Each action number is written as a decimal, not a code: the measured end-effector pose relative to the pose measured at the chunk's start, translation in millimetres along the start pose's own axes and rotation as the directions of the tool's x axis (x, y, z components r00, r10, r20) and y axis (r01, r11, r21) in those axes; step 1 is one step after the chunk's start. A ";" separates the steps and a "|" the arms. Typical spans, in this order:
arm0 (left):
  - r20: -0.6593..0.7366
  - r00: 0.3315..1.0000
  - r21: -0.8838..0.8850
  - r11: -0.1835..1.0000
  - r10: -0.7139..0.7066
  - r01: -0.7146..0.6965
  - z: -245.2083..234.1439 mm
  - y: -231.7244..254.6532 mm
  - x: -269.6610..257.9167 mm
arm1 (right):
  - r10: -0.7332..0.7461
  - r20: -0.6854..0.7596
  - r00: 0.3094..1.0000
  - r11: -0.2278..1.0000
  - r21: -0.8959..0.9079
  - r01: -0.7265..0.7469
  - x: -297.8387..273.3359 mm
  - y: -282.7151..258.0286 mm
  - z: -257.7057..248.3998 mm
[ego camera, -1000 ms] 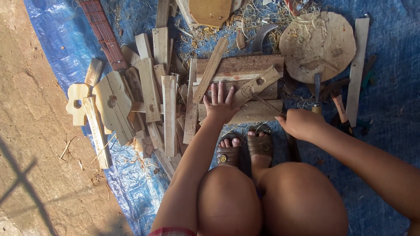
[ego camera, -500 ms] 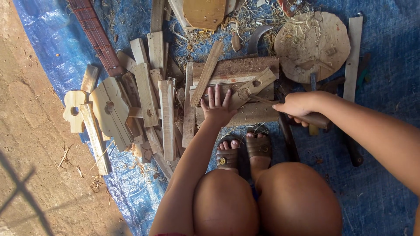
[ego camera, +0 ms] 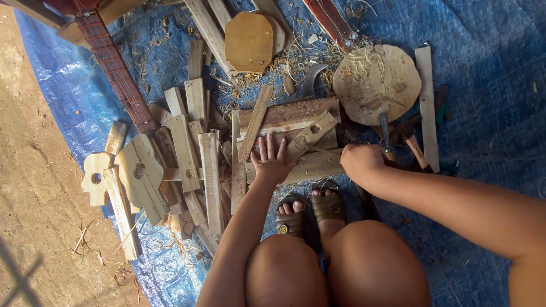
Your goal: The person carves a piece of wood with a small hand tool to shape it.
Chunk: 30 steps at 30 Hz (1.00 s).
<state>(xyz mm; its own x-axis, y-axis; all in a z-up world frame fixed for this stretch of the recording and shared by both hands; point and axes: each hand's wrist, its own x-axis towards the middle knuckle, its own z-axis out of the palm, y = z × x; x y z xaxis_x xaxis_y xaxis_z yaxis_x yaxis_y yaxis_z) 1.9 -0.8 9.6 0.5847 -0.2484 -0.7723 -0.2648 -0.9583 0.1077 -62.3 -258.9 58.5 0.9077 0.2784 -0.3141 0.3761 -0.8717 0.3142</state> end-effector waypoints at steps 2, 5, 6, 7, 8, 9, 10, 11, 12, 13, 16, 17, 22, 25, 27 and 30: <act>0.008 1.000 0.007 1.000 0.001 -0.001 -4.8 0.6 -5.0 | -0.075 0.499 0.863 0.997 0.053 0.056 -12.5 5.6 -99.1; 0.008 1.000 0.012 1.000 -0.004 0.004 0.3 -0.9 2.7 | -0.184 0.935 0.302 0.925 0.269 -0.270 28.4 18.2 -209.8; 0.002 1.000 0.015 1.000 -0.008 0.008 -1.0 -1.1 -0.5 | -0.184 0.933 0.310 0.924 0.272 -0.269 28.7 19.0 -169.3; 0.016 1.000 0.013 1.000 -0.013 0.013 -2.4 -1.1 -4.0 | -0.218 0.872 0.437 0.830 0.402 -0.387 29.4 19.9 -129.1; 0.025 1.000 0.008 1.000 -0.014 0.014 -5.7 1.9 -5.7 | -0.222 0.798 0.561 0.705 0.529 -0.472 30.7 24.1 -89.3; 0.016 1.000 0.009 1.000 -0.014 0.014 -6.4 1.6 -5.2 | -0.216 0.794 0.568 0.706 0.529 -0.471 36.4 29.0 -89.6; 0.023 1.000 0.008 1.000 -0.006 0.005 -6.4 0.7 -4.8 | -0.235 0.812 0.534 0.644 0.542 -0.540 41.3 32.7 -89.6; 0.030 1.000 0.006 1.000 0.003 -0.003 -6.4 -0.6 -4.1 | -0.258 0.826 0.501 0.578 0.548 -0.605 46.5 36.2 -89.6; 0.022 1.000 0.008 1.000 0.003 -0.003 -7.3 0.2 -3.9 | -0.253 0.824 0.508 0.577 0.550 -0.604 42.7 31.0 -73.3; 0.021 1.000 0.012 1.000 -0.005 0.005 -7.9 0.4 -3.1 | -0.239 0.841 0.485 0.437 0.539 -0.720 39.8 25.5 -56.8; 0.025 1.000 0.011 1.000 -0.009 0.009 -4.7 0.3 -2.1 | -0.224 0.839 0.496 0.425 0.542 -0.724 28.3 20.2 -50.1; 0.022 1.000 0.013 1.000 -0.005 0.004 -3.0 0.0 -1.6 | -0.222 0.812 0.540 0.552 0.561 -0.617 24.0 20.3 -55.0; 0.004 1.000 0.011 1.000 -0.008 0.008 3.1 -0.4 1.8 | -0.097 0.698 0.710 0.836 0.444 -0.322 16.4 19.6 -63.6; -0.017 1.000 0.019 1.000 -0.006 0.007 7.6 -1.2 4.5 | -0.015 0.334 0.943 0.970 0.233 -0.067 7.5 3.4 16.9; -0.035 0.999 0.024 1.000 -0.006 0.007 9.8 -1.6 6.8 | -0.050 0.091 0.995 0.999 -0.010 0.051 1.2 -2.6 41.6; -0.038 0.999 0.024 1.000 0.000 0.001 11.1 -2.2 8.5 | -0.044 0.122 0.992 0.999 -0.021 0.047 -5.3 -1.7 8.4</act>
<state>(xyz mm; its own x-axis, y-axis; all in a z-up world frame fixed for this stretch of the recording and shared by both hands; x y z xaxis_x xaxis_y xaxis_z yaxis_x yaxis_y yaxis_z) -1.1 0.8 -4.2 0.6136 -0.2532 -0.7479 -0.2825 -0.9549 0.0916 -69.3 -262.3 52.1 0.8609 0.2651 -0.4342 0.4219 -0.8489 0.3183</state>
